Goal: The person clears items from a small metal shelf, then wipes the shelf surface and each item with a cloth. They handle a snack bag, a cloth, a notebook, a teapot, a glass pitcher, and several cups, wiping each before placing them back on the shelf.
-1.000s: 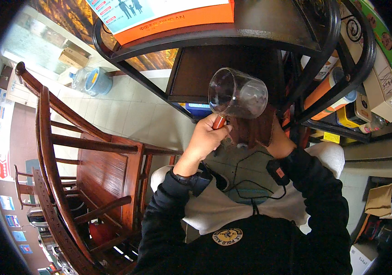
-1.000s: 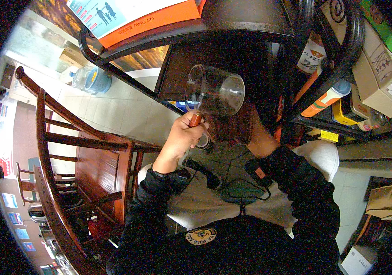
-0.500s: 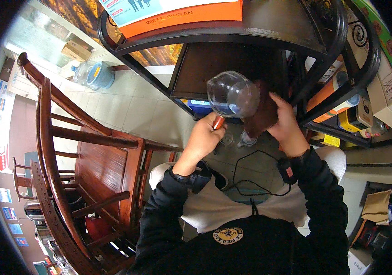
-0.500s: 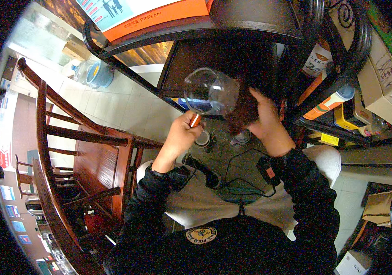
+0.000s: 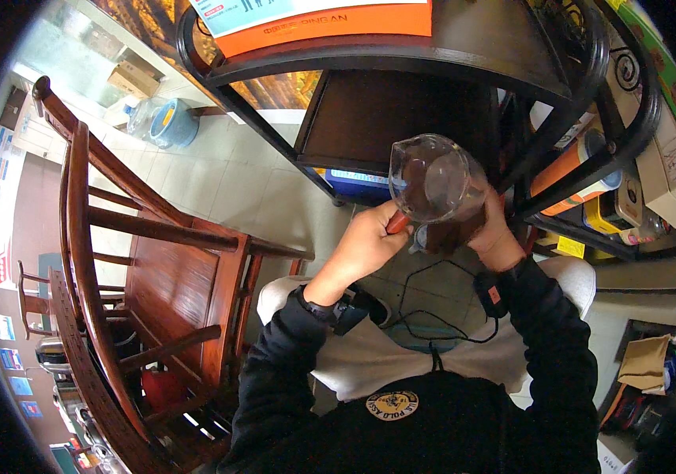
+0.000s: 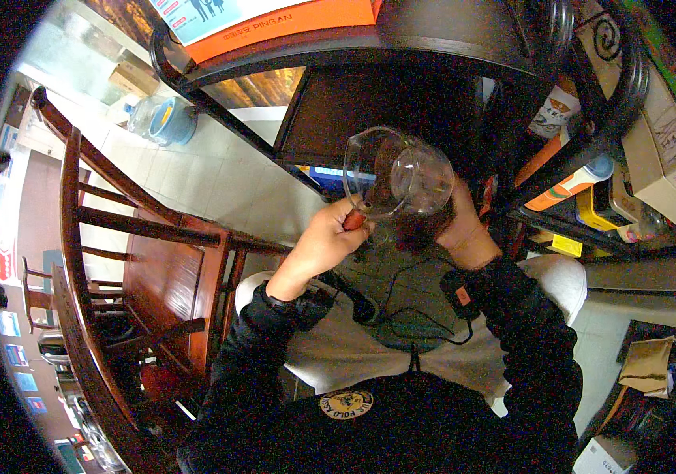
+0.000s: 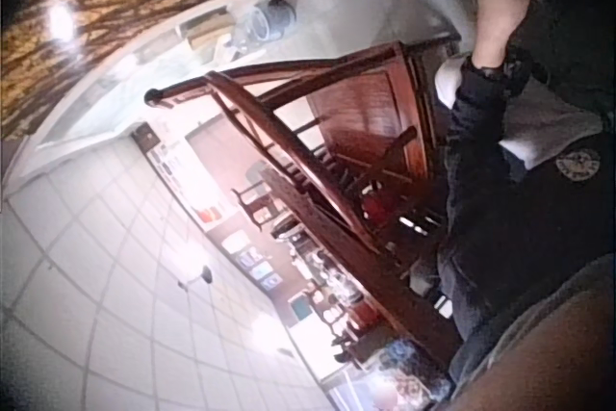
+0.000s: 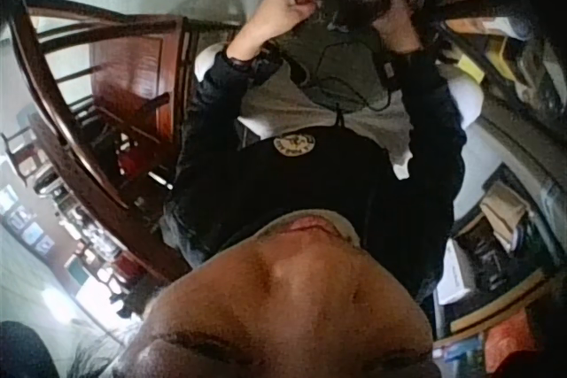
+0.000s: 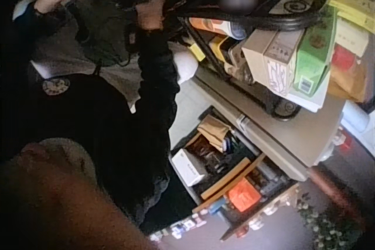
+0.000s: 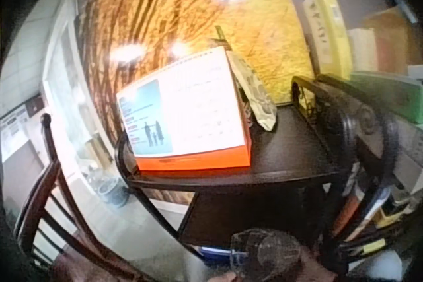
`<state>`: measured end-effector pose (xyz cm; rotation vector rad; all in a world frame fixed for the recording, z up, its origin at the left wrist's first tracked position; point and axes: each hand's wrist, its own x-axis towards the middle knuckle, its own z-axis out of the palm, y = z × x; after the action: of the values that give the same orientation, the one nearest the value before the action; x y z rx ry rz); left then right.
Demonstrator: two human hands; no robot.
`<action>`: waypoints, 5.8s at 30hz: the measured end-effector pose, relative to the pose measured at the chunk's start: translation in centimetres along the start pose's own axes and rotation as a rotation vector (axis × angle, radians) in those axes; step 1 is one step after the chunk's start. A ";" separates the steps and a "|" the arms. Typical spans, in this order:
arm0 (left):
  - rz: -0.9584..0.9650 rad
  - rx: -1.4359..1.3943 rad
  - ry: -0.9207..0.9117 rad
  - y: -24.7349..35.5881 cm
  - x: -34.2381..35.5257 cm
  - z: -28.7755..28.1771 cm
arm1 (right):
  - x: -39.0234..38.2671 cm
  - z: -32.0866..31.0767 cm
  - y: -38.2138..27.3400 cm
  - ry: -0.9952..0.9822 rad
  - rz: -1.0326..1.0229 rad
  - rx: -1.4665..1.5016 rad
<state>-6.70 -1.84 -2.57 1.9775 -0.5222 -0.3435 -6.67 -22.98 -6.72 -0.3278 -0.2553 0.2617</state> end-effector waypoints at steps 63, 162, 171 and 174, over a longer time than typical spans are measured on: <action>0.188 1.047 0.662 -15.3 30.6 -15.9 | -4.5 -2.8 -0.1 0.914 0.401 -0.152; -0.685 0.070 -0.254 -26.7 3.0 17.3 | -6.6 -5.8 0.4 0.973 0.336 -0.555; -0.356 0.370 -0.371 -19.9 3.0 7.4 | -4.4 -0.6 -0.8 0.807 0.337 -0.634; -0.707 -0.123 -0.127 -14.4 2.9 4.2 | -3.9 1.4 -1.0 0.797 0.109 -0.856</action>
<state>-3.04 -0.97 -17.44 1.9734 0.1430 -0.9180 -10.53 -24.64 -5.91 -1.2563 0.4652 0.0983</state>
